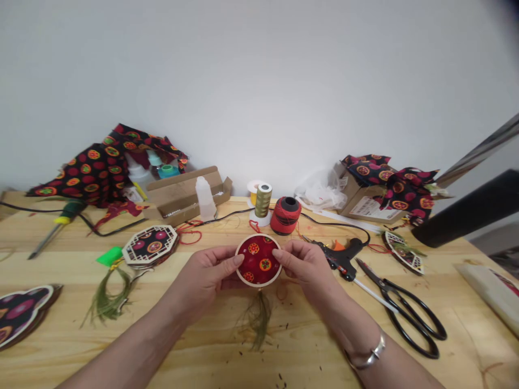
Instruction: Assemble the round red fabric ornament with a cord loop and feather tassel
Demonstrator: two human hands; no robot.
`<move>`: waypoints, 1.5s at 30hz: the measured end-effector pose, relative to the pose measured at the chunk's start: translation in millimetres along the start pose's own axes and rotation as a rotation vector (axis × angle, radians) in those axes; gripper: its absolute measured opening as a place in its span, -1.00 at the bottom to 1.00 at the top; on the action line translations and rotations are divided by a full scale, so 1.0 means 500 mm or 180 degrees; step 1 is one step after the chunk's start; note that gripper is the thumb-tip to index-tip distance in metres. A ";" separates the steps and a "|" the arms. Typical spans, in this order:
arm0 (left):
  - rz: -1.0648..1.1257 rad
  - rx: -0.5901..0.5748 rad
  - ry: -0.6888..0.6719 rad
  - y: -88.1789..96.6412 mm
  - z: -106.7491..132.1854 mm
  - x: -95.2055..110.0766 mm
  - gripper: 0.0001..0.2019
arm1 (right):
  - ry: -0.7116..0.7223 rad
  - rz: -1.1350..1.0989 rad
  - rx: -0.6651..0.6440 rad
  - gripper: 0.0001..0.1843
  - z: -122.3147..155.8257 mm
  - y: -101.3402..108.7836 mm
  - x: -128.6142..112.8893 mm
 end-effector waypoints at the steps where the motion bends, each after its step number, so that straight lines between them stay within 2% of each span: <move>1: -0.0036 0.0034 -0.0007 0.001 0.000 -0.001 -0.79 | -0.0017 0.0007 0.0005 -0.61 0.000 0.000 0.000; 9: -0.0260 0.0142 -0.0095 0.005 0.003 0.002 -0.79 | -0.0070 -0.0055 -0.0077 -0.63 0.004 -0.003 0.002; 14: -0.0133 0.0163 -0.0041 0.004 0.002 0.000 -0.77 | -0.0085 -0.0095 -0.0056 -0.62 0.004 -0.001 0.001; 25: -0.0149 0.0031 -0.0067 0.002 0.000 0.002 -0.74 | 0.0003 0.0001 -0.0012 -0.61 0.003 0.000 -0.006; 39: -0.0410 0.0152 -0.0086 0.010 0.000 -0.002 -0.71 | -0.0127 -0.0116 -0.0097 -0.61 0.000 0.000 0.006; 45: -0.0464 0.0249 -0.0128 0.012 0.003 0.009 -0.72 | -0.0157 -0.0307 -0.0220 -0.62 -0.007 -0.004 0.012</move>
Point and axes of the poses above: each hand's wrist, its own z-axis away from the middle knuckle, its own y-axis out of the back of the hand, x = y × z, the point moved 4 cm from there along -z, towards the middle knuckle
